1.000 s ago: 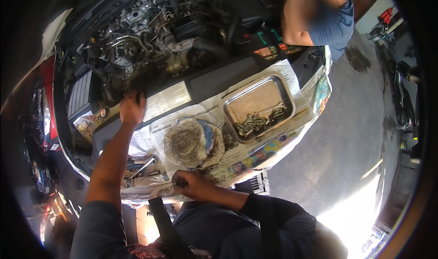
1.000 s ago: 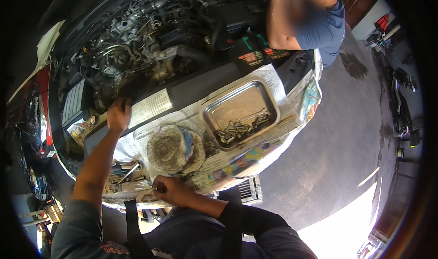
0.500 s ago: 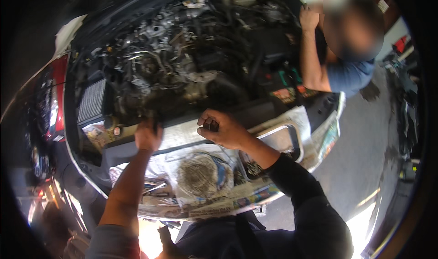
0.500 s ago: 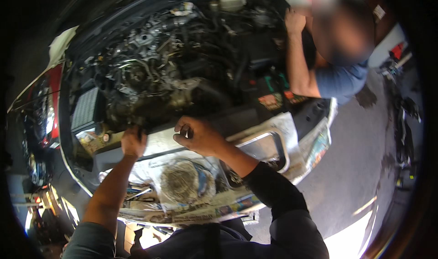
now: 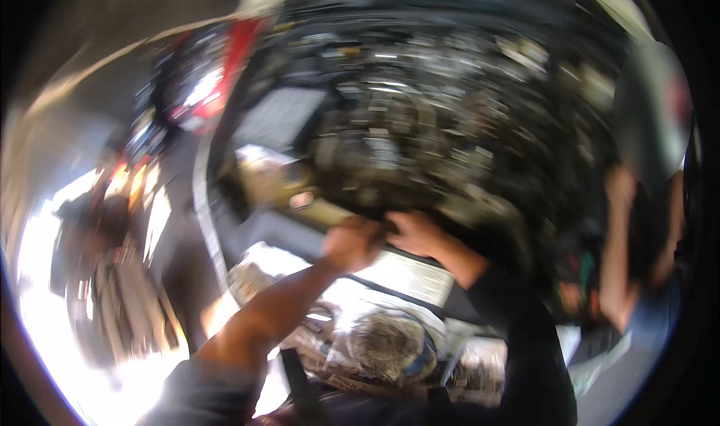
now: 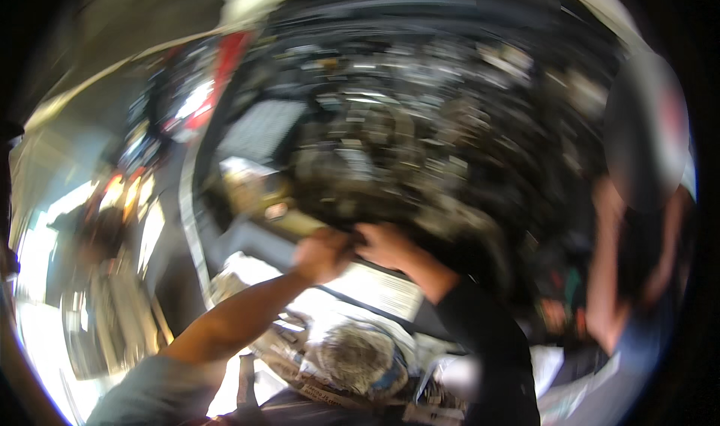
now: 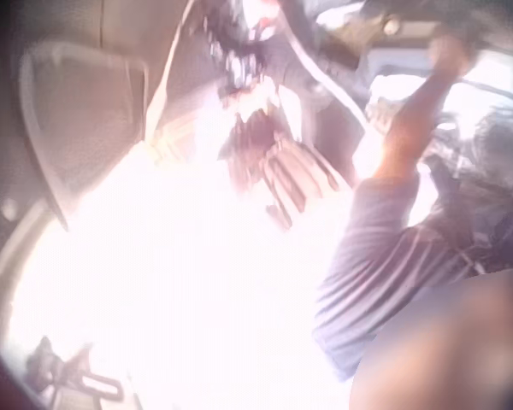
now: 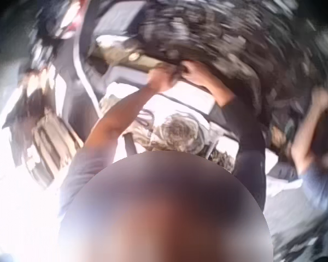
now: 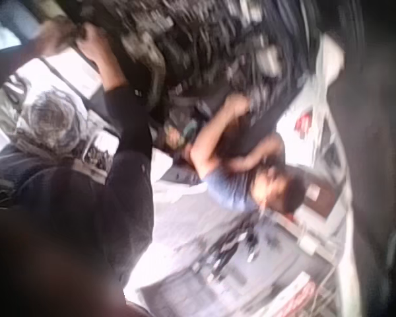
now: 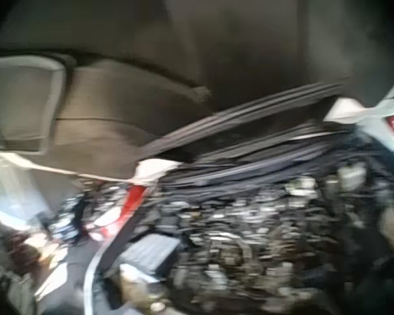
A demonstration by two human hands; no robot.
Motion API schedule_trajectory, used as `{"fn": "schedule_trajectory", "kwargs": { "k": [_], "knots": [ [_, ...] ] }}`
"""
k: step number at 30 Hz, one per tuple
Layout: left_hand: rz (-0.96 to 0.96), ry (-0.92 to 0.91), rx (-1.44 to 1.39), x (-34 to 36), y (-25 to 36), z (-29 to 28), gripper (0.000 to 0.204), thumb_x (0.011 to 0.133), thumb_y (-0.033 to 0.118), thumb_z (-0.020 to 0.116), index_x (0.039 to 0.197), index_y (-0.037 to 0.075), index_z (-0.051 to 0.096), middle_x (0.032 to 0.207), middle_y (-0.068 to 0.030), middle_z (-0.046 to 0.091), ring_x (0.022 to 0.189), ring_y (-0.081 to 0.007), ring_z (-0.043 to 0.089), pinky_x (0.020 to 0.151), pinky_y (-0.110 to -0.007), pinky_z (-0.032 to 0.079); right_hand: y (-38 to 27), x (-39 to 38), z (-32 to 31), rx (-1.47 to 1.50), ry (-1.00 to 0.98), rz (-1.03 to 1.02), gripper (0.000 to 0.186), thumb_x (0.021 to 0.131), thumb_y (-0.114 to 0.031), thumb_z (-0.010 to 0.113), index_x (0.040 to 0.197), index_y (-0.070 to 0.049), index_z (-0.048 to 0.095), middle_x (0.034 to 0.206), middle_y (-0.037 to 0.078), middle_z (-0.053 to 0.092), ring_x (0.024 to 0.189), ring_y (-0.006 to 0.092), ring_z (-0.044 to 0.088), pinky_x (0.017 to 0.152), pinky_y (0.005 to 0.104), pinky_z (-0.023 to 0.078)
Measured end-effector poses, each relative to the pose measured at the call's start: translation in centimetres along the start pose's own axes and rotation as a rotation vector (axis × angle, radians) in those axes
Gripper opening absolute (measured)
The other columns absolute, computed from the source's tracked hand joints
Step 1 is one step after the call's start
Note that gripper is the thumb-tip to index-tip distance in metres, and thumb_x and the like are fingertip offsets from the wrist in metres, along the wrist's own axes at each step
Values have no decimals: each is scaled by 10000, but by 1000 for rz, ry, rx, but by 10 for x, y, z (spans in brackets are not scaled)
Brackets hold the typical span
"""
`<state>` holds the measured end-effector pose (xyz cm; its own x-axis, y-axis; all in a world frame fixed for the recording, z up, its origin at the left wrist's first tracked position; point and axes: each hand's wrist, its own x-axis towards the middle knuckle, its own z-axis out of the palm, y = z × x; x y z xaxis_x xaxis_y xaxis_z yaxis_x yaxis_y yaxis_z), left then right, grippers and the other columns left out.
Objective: The person works on a car engine with the hood open, using a wrench to loosen and tighten bolts on the engine block. They wipe parts of the engine with a cloth and handle various tools and small components laid out on newspaper on the car's front edge.
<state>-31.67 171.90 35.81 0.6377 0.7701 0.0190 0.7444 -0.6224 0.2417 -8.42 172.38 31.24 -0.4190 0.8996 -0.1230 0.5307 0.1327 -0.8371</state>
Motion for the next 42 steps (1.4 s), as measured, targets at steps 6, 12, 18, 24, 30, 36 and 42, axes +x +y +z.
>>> {"fn": "schedule_trajectory", "kwargs": {
  "k": [6,12,18,24,30,36,42],
  "knots": [
    [77,167,19,-5,-7,1,351,886,375,744,1062,71,734,967,-132,731,994,-380,694,900,-504,587,-6,-1,-2,264,46,-107,174,1030,-154,775,998,-3,697,751,156,697,636,196,647,636,385,532],
    [101,245,-52,-8,-8,2,328,848,347,750,1010,64,711,948,-124,717,974,-382,692,906,-513,583,1,1,8,259,52,-54,326,1084,-291,747,1038,31,724,848,208,732,765,234,715,736,422,561],
    [-161,-46,-20,-12,-4,4,587,885,460,792,1330,78,753,1270,-201,755,1214,-431,710,1062,-539,590,3,-1,8,57,-57,105,452,1105,-455,676,1184,-18,758,1026,264,780,883,401,758,832,508,584],
    [122,117,-7,8,0,-7,242,858,259,761,1023,84,739,976,-194,733,920,-440,708,836,-570,579,-7,-5,-2,-18,-43,40,481,1078,-495,656,1116,-27,762,933,252,794,899,434,797,825,547,627],
    [187,97,44,16,1,-7,223,904,255,681,1023,68,697,910,-198,685,824,-432,653,718,-572,529,-16,-14,-6,-209,-90,-4,425,1058,-420,655,1177,-26,761,985,224,821,931,417,816,830,560,656],
    [219,55,87,17,-3,-4,245,912,262,661,970,25,653,867,-193,629,796,-418,609,698,-552,491,-20,-14,-7,-213,-157,9,381,1064,-374,666,1167,-20,765,993,217,829,880,395,828,743,551,665],
    [220,90,77,14,-7,-2,221,876,240,669,920,26,634,838,-182,612,779,-410,596,685,-544,480,-24,-12,-8,-160,-202,28,407,1091,-384,646,1190,-8,767,1028,226,829,948,410,824,809,561,666]
  ]
}}
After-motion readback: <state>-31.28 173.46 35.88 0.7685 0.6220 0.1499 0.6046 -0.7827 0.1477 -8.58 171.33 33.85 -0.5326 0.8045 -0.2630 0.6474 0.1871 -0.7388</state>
